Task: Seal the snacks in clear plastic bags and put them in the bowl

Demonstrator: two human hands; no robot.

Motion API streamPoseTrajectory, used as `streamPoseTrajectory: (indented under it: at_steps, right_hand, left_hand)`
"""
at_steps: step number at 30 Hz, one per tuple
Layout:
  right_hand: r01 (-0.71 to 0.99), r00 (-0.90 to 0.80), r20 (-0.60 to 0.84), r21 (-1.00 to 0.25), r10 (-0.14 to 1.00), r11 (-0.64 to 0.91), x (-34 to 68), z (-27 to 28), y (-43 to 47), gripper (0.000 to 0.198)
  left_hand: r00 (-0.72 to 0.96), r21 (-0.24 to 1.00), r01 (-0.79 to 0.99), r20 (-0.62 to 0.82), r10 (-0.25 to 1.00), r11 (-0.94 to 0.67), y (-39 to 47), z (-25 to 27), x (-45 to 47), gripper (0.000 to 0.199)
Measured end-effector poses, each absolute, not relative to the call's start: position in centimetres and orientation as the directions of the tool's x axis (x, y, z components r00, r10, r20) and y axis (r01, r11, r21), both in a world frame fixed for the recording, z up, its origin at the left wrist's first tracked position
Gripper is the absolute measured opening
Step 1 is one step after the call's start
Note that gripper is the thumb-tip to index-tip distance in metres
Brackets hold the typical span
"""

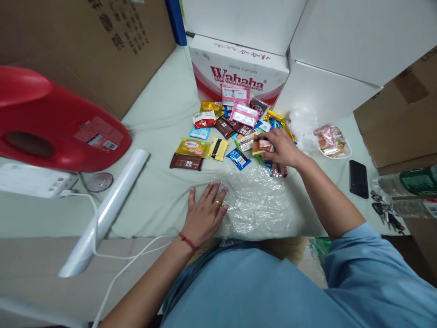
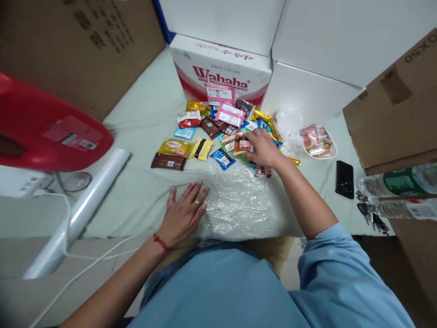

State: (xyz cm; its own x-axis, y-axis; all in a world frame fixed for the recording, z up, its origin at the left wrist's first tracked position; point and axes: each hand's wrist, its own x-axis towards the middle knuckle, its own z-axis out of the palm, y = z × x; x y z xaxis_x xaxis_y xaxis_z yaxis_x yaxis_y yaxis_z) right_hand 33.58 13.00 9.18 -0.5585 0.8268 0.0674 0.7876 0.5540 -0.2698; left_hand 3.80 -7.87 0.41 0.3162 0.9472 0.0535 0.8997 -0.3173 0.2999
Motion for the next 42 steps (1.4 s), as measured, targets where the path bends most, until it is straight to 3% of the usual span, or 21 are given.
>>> streamPoseTrajectory:
  at_steps: [3, 6, 9, 14, 22, 27, 32, 36, 39, 42]
  right_hand:
    - [0.707, -0.534, 0.173, -0.446, 0.828, 0.549, 33.8, 11.9, 10.7, 0.061]
    - [0.606, -0.666, 0.105, -0.501, 0.739, 0.618, 32.1, 12.2, 6.0, 0.057]
    - [0.634, -0.711, -0.029, -0.457, 0.703, 0.623, 30.1, 9.6, 1.2, 0.055]
    - [0.801, -0.566, -0.087, -0.294, 0.820, 0.522, 30.0, 5.9, -1.8, 0.051]
    - [0.780, -0.587, -0.056, -0.306, 0.807, 0.546, 28.5, 6.2, -1.4, 0.053]
    - [0.763, -0.612, -0.113, -0.346, 0.783, 0.546, 27.7, 5.2, -2.0, 0.075]
    - [0.744, -0.639, -0.125, -0.354, 0.759, 0.567, 28.1, 5.1, -1.8, 0.068]
    - [0.705, -0.640, -0.005, -0.403, 0.769, 0.584, 29.4, 6.3, -2.0, 0.072]
    - [0.619, -0.637, 0.137, -0.496, 0.759, 0.609, 32.0, 7.6, -3.5, 0.063]
    - [0.526, -0.676, 0.173, -0.567, 0.716, 0.634, 34.8, 7.6, -6.5, 0.064]
  left_hand:
    - [0.286, 0.338, 0.898, 0.034, 0.958, -0.281, -6.7, 0.9, 4.5, 0.051]
    - [0.285, 0.338, 0.897, 0.046, 0.957, -0.283, -6.4, 0.8, 4.9, 0.054]
    - [0.299, 0.322, 0.896, 0.070, 0.952, -0.305, -6.9, 0.2, 4.6, 0.057]
    - [0.298, 0.289, 0.905, 0.091, 0.950, -0.312, -8.0, -0.3, 3.2, 0.061]
    - [0.290, 0.256, 0.921, 0.052, 0.956, -0.294, -7.9, 0.0, 3.3, 0.060]
    - [0.284, 0.263, 0.921, 0.049, 0.958, -0.287, -8.0, 0.0, 3.4, 0.060]
    - [0.288, 0.269, 0.918, 0.049, 0.956, -0.291, -7.9, -0.1, 3.3, 0.060]
    - [0.280, 0.302, 0.908, 0.077, 0.957, -0.290, -8.0, -0.2, 2.8, 0.060]
    - [0.250, 0.346, 0.890, 0.174, 0.952, -0.297, -8.6, 0.1, 2.1, 0.064]
    - [0.328, 0.399, 0.805, 0.318, 0.889, -0.440, -9.7, 0.8, 1.1, 0.074]
